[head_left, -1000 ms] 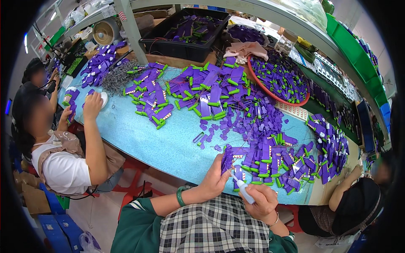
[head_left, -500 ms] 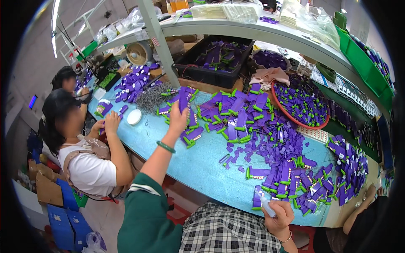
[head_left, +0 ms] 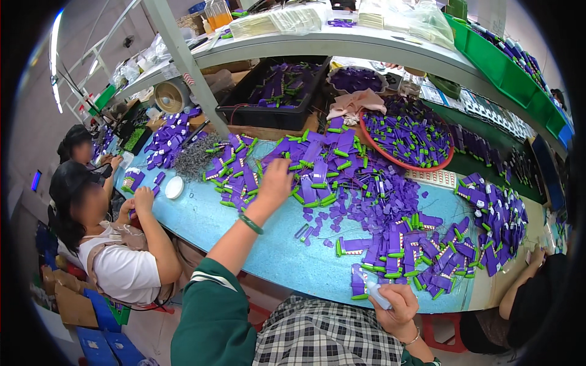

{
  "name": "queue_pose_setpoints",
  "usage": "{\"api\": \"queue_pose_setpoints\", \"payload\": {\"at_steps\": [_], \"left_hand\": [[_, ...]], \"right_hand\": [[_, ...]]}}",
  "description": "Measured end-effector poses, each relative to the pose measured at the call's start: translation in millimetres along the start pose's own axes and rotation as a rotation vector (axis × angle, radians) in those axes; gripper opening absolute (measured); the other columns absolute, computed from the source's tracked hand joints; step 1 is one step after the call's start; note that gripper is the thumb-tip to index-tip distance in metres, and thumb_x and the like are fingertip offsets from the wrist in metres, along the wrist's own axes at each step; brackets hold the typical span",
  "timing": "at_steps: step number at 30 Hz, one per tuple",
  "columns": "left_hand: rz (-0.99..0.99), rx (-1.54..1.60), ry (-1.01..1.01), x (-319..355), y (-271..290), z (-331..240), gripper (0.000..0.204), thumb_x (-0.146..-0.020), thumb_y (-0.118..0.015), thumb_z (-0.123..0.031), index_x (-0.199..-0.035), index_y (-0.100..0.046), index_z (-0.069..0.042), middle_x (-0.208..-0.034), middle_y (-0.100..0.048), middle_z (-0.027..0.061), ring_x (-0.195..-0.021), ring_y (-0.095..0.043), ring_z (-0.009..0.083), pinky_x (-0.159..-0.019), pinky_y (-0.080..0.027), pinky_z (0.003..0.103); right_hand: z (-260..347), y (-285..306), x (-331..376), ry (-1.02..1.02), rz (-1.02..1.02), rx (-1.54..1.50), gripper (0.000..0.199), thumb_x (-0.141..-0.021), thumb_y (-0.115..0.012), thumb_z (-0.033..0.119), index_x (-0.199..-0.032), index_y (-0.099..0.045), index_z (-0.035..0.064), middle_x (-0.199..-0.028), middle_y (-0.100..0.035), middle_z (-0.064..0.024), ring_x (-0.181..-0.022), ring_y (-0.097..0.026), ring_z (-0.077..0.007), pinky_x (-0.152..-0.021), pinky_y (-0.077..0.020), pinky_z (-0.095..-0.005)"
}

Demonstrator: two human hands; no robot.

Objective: The person sits at a table in a workshop and assembles small purple and green plastic components. They pick up a purple piece, apply glue from a small bottle, and attach a green piece. The person repeats this process for multiple units, placing the finished items on the table.

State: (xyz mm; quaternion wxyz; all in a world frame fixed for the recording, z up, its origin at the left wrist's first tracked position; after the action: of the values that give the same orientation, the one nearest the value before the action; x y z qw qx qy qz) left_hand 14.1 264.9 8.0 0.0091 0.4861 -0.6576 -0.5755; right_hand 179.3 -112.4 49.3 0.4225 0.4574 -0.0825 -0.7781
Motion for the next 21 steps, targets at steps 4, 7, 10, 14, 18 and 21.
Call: {"api": "queue_pose_setpoints", "payload": {"at_steps": [4,7,10,14,18,21], "left_hand": [[-0.073,-0.076,0.212,-11,-24,13,0.037,-0.086,-0.061,-0.017,-0.116,-0.051,0.003,-0.112,-0.052,0.0238,-0.104,-0.052,0.0407,-0.091,-0.043,0.046],[-0.138,-0.171,0.369,-19,-32,40,0.041,-0.088,-0.060,-0.023,-0.118,-0.049,0.003,-0.115,-0.050,0.0257,-0.105,-0.052,0.0421,-0.092,-0.042,0.048],[-0.235,-0.128,0.426,-20,-40,54,0.041,-0.090,-0.058,-0.028,-0.117,-0.050,0.001,-0.114,-0.051,0.0245,-0.104,-0.052,0.0424,-0.090,-0.042,0.050],[-0.300,-0.041,0.458,-25,-44,64,0.038,-0.091,-0.057,-0.032,-0.113,-0.053,-0.001,-0.111,-0.051,0.0234,-0.102,-0.053,0.0433,-0.087,-0.042,0.053],[-0.222,-0.245,0.521,-28,-46,75,0.043,-0.093,-0.051,-0.040,-0.115,-0.056,-0.003,-0.114,-0.053,0.0261,-0.105,-0.053,0.0443,-0.090,-0.042,0.052],[-0.003,-0.031,0.543,-44,-56,71,0.052,-0.095,-0.040,-0.047,-0.126,-0.054,-0.008,-0.115,-0.056,0.0278,-0.111,-0.052,0.0435,-0.096,-0.040,0.051]], "right_hand": [[0,3,3,0.004,-0.018,-0.004,0.043,-0.060,-0.084,0.002,-0.097,-0.062,0.0073,-0.087,-0.063,-0.0107,-0.070,-0.063,-0.0245,-0.058,-0.0500,-0.0323],[-3,6,3,0.021,-0.058,0.005,0.040,-0.060,-0.083,0.002,-0.095,-0.063,0.0061,-0.085,-0.063,-0.0097,-0.066,-0.063,-0.0230,-0.055,-0.0502,-0.0308],[-8,7,9,-0.001,-0.084,0.000,0.040,-0.060,-0.084,0.001,-0.094,-0.063,0.0057,-0.085,-0.063,-0.0101,-0.067,-0.063,-0.0234,-0.056,-0.0504,-0.0309],[-15,10,16,-0.044,-0.087,-0.003,0.042,-0.060,-0.084,0.001,-0.096,-0.063,0.0066,-0.086,-0.062,-0.0118,-0.069,-0.062,-0.0254,-0.059,-0.0503,-0.0327],[-18,7,17,-0.050,-0.075,0.001,0.043,-0.058,-0.085,0.002,-0.095,-0.063,0.0074,-0.085,-0.062,-0.0118,-0.068,-0.062,-0.0258,-0.060,-0.0512,-0.0330],[-20,4,18,-0.049,-0.078,0.000,0.044,-0.058,-0.085,0.002,-0.095,-0.063,0.0078,-0.085,-0.062,-0.0115,-0.068,-0.062,-0.0256,-0.059,-0.0505,-0.0332]]}}
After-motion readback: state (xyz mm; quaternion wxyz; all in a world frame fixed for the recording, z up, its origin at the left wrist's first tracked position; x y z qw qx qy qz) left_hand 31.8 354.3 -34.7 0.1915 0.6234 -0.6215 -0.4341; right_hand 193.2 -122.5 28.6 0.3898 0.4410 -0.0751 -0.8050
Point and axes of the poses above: each hand's wrist, its own x-axis away from the middle knuckle, its own y-axis out of the back of the hand, z = x × y, the point moved 3 cm from there along -x, towards the middle knuckle
